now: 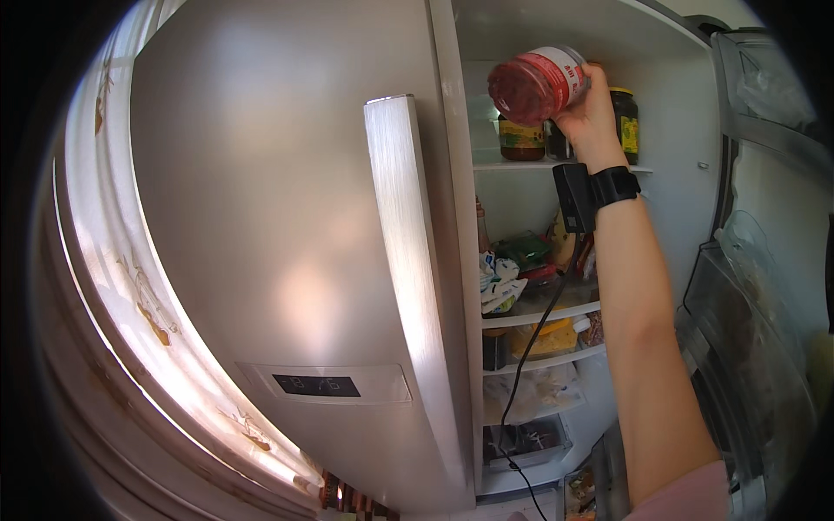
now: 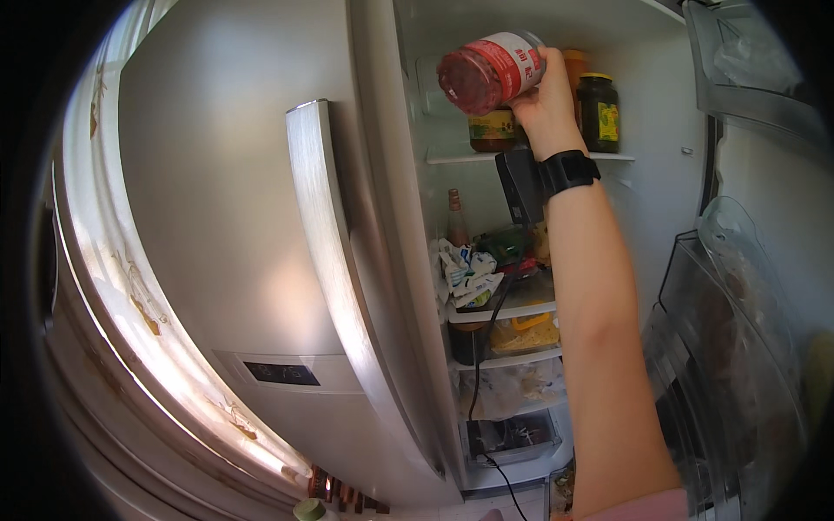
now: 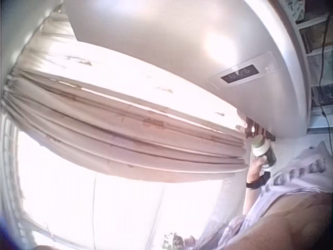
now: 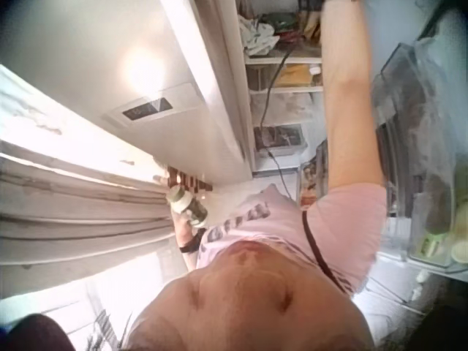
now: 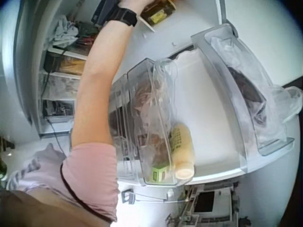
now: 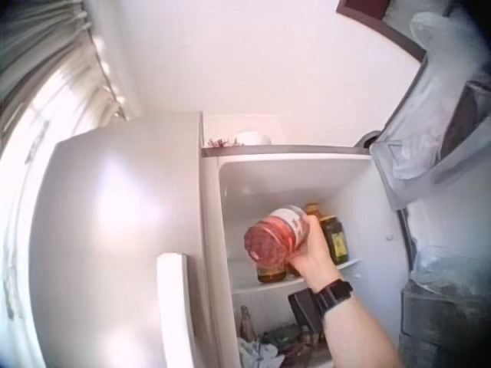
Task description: The recorder places a bag of food into the refrigerator, retrieves two jars, and then sits on the couch to pour goji berries from one jar into a smaller bottle.
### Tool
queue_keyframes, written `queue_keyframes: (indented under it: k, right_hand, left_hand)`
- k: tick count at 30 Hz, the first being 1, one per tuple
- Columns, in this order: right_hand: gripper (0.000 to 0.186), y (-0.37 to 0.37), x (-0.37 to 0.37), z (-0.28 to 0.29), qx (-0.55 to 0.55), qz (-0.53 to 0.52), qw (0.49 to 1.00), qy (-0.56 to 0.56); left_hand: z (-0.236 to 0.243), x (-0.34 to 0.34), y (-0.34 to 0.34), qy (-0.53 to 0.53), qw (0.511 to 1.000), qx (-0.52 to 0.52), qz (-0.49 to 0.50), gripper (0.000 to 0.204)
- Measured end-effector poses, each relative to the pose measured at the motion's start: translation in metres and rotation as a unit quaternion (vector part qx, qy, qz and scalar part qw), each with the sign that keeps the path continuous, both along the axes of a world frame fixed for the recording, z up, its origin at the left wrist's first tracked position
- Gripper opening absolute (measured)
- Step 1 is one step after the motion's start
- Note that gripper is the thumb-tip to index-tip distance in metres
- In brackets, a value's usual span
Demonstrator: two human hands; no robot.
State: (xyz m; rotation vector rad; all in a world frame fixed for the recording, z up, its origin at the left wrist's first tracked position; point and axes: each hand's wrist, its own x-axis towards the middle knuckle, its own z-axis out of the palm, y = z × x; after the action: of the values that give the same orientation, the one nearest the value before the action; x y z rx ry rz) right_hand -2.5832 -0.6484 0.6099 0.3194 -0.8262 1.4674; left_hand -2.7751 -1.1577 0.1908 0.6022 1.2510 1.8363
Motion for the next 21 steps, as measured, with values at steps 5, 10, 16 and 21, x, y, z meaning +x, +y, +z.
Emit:
queue_keyframes:
  k: [5,10,16,21]
  right_hand:
    - [0.049,-0.087,0.015,-0.049,-0.03,0.003,0.999,-0.037]
    - [0.049,-0.185,0.031,-0.118,-0.026,-0.01,0.998,-0.051]
    - [0.04,-0.344,0.047,-0.226,0.052,-0.146,0.971,-0.179]
    - [0.045,-0.431,0.067,-0.295,0.091,-0.278,0.911,-0.293]
  left_hand:
    - [0.014,-0.021,-0.023,0.028,0.995,0.006,-0.096,0.06]
    - [0.036,-0.025,-0.037,0.056,0.983,0.031,-0.173,0.061]
    - [0.043,0.008,-0.016,-0.091,0.924,0.223,-0.298,0.086]
    - [0.048,0.07,-0.013,-0.194,0.878,0.226,-0.374,0.084]
